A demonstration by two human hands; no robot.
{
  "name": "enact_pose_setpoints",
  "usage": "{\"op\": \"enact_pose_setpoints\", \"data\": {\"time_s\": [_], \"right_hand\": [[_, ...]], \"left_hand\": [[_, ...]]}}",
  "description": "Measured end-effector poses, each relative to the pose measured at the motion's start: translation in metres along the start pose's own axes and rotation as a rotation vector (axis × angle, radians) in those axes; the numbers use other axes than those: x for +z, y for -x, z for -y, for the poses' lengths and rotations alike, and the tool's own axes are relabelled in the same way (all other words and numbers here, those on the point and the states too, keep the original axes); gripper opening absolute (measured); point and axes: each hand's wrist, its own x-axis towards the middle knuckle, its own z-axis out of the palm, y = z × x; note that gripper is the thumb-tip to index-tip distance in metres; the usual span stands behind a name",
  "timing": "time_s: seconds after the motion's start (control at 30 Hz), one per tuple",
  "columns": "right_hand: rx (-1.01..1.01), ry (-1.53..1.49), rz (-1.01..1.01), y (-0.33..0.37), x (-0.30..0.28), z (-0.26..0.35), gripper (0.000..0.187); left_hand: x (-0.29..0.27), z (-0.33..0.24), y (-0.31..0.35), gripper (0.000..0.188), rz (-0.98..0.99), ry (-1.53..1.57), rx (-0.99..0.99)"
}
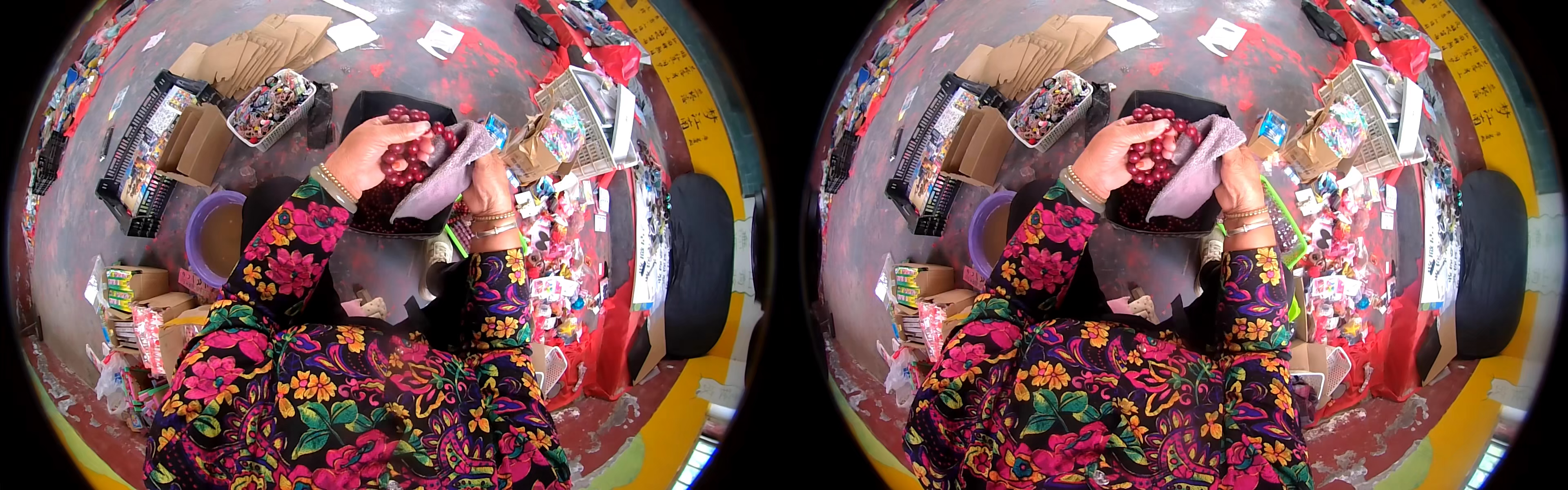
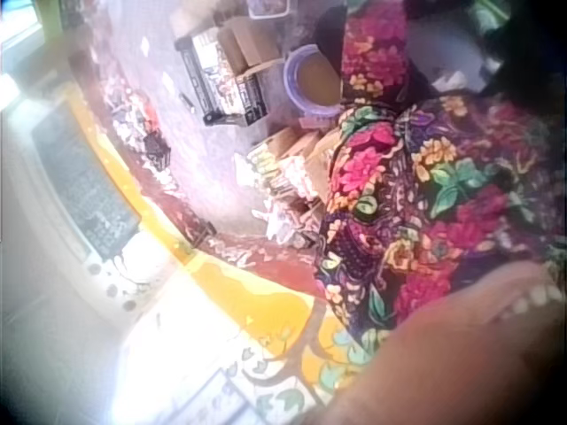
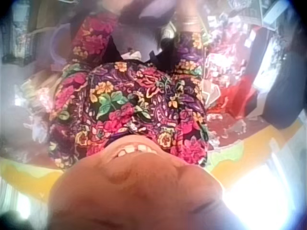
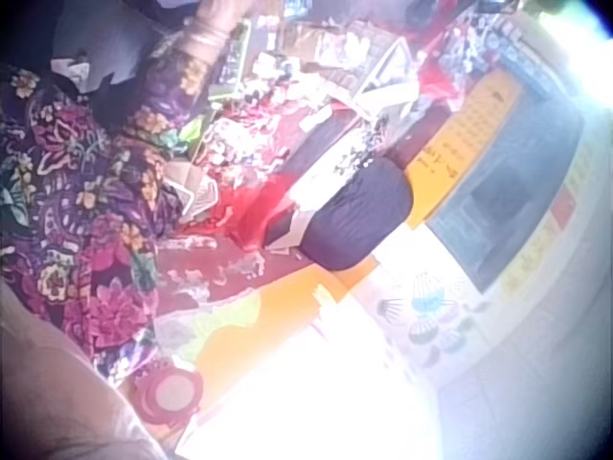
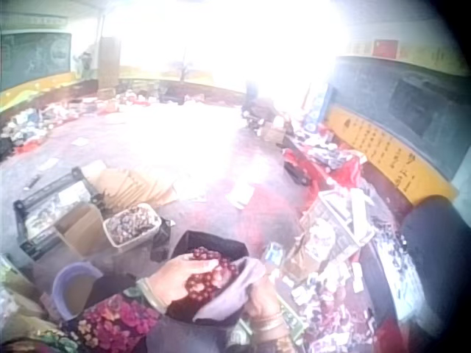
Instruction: The person sits on the floor and repeatedly wipes red beaded necklaces with a grey cloth. They pick up necklaces from a black tray, wipe them thoroughly, and place them into a green basket.
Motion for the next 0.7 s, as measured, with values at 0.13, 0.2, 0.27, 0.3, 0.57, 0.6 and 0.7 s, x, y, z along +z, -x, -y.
{"op": "enact_pose_setpoints", "data": {"time_s": [0.13, 0.2, 0.27, 0.3, 0.57, 0.6, 0.7], "right_hand": [[-0.156, 0.036, 0.093, 0.011, 0.006, -0.011, 0.033], [-0.189, 0.040, 0.107, 0.009, 0.007, -0.011, 0.029], [-0.190, 0.118, 0.096, -0.003, -0.004, -0.006, 0.026], [-0.182, 0.154, 0.081, -0.004, -0.007, -0.006, 0.025], [-0.117, 0.350, 0.004, 0.001, 0.000, -0.004, 0.029], [-0.078, 0.213, -0.019, -0.003, -0.003, -0.006, 0.031], [-0.025, -0.096, -0.045, -0.005, -0.011, -0.006, 0.047]], "left_hand": [[-0.002, -0.004, 0.007, 0.019, -0.043, -0.042, -0.016], [-0.001, -0.004, 0.007, 0.019, -0.002, -0.089, -0.031], [0.005, -0.010, 0.004, 0.019, 0.021, -0.173, -0.061], [0.005, -0.010, 0.005, 0.020, 0.027, -0.210, -0.087], [0.006, 0.000, 0.002, 0.014, -0.049, -0.282, -0.088], [0.007, -0.006, 0.004, 0.014, -0.016, -0.235, -0.098], [0.004, -0.007, 0.003, 0.015, 0.045, -0.057, -0.036]]}}
